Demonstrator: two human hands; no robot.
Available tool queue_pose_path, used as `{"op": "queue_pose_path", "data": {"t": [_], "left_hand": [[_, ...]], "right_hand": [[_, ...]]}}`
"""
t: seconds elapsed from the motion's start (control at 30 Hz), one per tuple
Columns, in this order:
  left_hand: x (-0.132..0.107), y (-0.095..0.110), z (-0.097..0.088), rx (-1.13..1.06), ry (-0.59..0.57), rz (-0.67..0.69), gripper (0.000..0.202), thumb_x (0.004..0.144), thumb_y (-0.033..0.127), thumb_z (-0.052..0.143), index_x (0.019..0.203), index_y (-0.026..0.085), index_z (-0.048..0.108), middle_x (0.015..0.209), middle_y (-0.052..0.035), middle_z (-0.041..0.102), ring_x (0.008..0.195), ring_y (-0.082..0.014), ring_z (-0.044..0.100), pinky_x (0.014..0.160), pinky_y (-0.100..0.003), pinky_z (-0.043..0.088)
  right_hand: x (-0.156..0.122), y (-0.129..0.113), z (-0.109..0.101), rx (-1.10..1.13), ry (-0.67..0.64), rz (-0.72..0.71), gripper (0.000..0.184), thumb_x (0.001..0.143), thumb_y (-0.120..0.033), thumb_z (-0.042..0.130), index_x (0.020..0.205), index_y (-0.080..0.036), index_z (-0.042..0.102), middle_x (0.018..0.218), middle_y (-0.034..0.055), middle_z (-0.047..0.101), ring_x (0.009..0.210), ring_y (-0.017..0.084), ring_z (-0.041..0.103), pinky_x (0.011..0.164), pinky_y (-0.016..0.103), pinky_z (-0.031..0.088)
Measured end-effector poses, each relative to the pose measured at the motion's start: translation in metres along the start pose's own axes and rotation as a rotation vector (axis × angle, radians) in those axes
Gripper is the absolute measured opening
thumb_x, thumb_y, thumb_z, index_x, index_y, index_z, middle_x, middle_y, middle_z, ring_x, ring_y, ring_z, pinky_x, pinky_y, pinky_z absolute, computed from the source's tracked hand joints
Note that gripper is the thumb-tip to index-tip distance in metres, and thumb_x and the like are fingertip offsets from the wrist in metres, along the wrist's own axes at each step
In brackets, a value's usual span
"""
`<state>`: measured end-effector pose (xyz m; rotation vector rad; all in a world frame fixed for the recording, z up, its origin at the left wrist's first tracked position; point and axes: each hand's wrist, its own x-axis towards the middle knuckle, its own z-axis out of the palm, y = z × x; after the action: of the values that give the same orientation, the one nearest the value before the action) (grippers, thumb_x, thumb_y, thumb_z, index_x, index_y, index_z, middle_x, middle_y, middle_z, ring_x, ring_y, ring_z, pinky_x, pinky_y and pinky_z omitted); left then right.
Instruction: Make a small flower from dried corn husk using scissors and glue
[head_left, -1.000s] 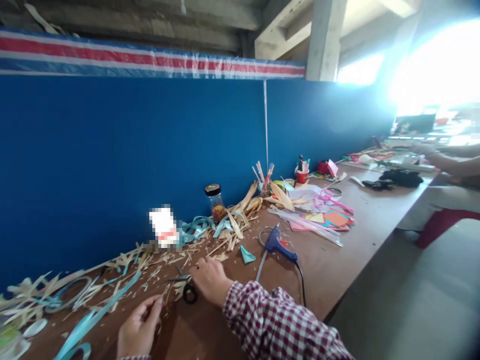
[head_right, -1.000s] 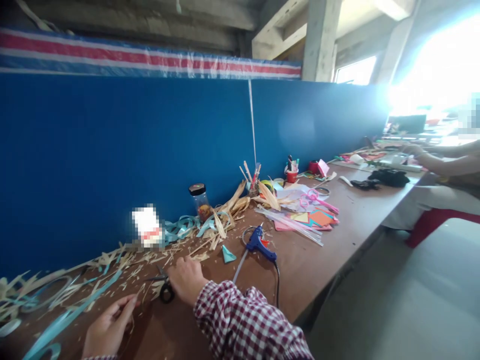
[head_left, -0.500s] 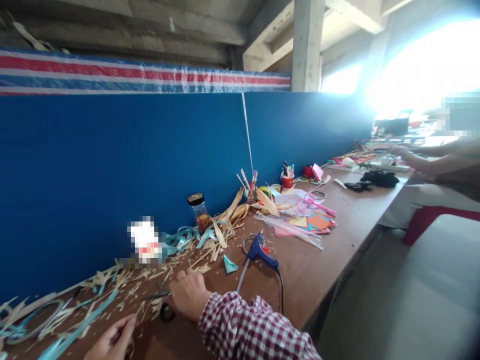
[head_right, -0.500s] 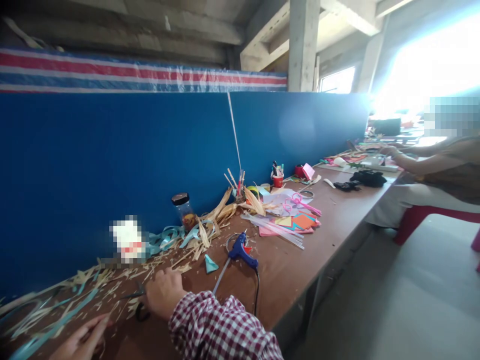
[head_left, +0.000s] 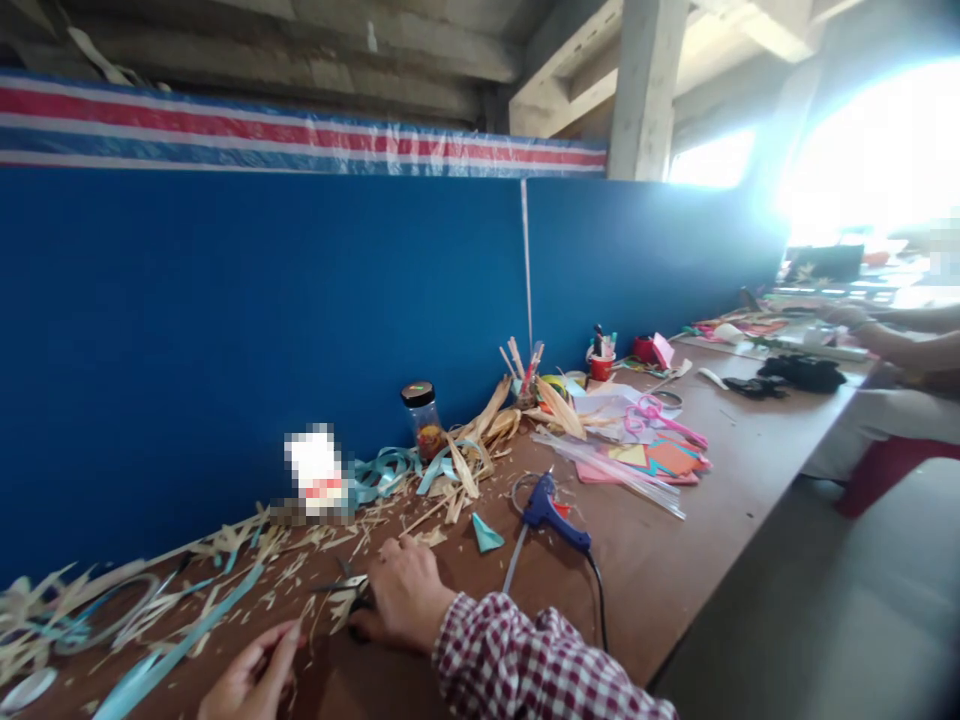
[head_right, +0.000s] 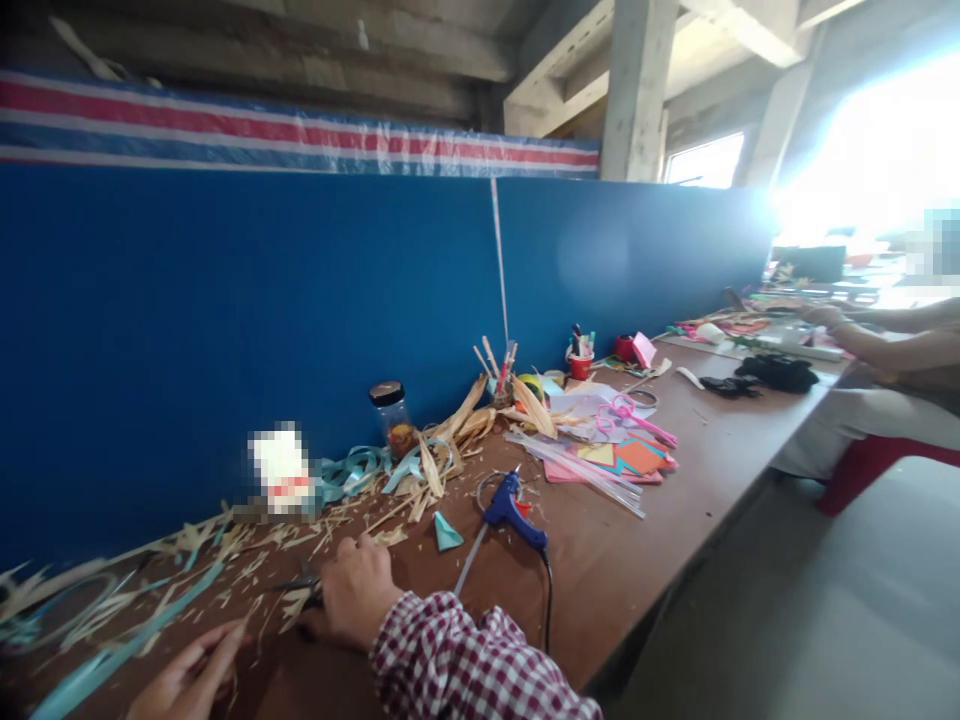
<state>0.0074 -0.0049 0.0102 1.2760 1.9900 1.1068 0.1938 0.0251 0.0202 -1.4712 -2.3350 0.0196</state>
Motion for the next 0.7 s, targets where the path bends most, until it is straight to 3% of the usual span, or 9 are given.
{"op": "queue_pose_path", "data": {"t": [0.27, 0.7], "left_hand": [[-0.0027, -0.0047, 0.0007, -0.259, -0.024, 0.065, 0.047, 0.059, 0.057, 0.062, 0.078, 0.014, 0.065, 0.057, -0.0016, 0.064, 0.042, -0.0128, 0.047, 0.041, -0.023, 0.039], [-0.002, -0.0082, -0.008, -0.537, -0.146, 0.013, 0.032, 0.065, 0.044, 0.065, 0.072, 0.014, 0.063, 0.055, 0.0003, 0.059, 0.037, -0.0067, 0.041, 0.036, -0.018, 0.034]], "right_hand": [[-0.0025, -0.0051, -0.0116, 0.067, -0.088, 0.002, 0.032, 0.072, -0.044, 0.059, 0.086, -0.016, 0.062, 0.096, 0.0104, 0.055, 0.092, 0.026, 0.05, 0.079, 0.038, 0.042], [0.0051, -0.0028, -0.0041, 0.142, -0.127, 0.037, 0.015, 0.076, -0.032, 0.059, 0.073, -0.018, 0.059, 0.083, 0.0035, 0.058, 0.08, 0.017, 0.053, 0.07, 0.025, 0.038]]}}
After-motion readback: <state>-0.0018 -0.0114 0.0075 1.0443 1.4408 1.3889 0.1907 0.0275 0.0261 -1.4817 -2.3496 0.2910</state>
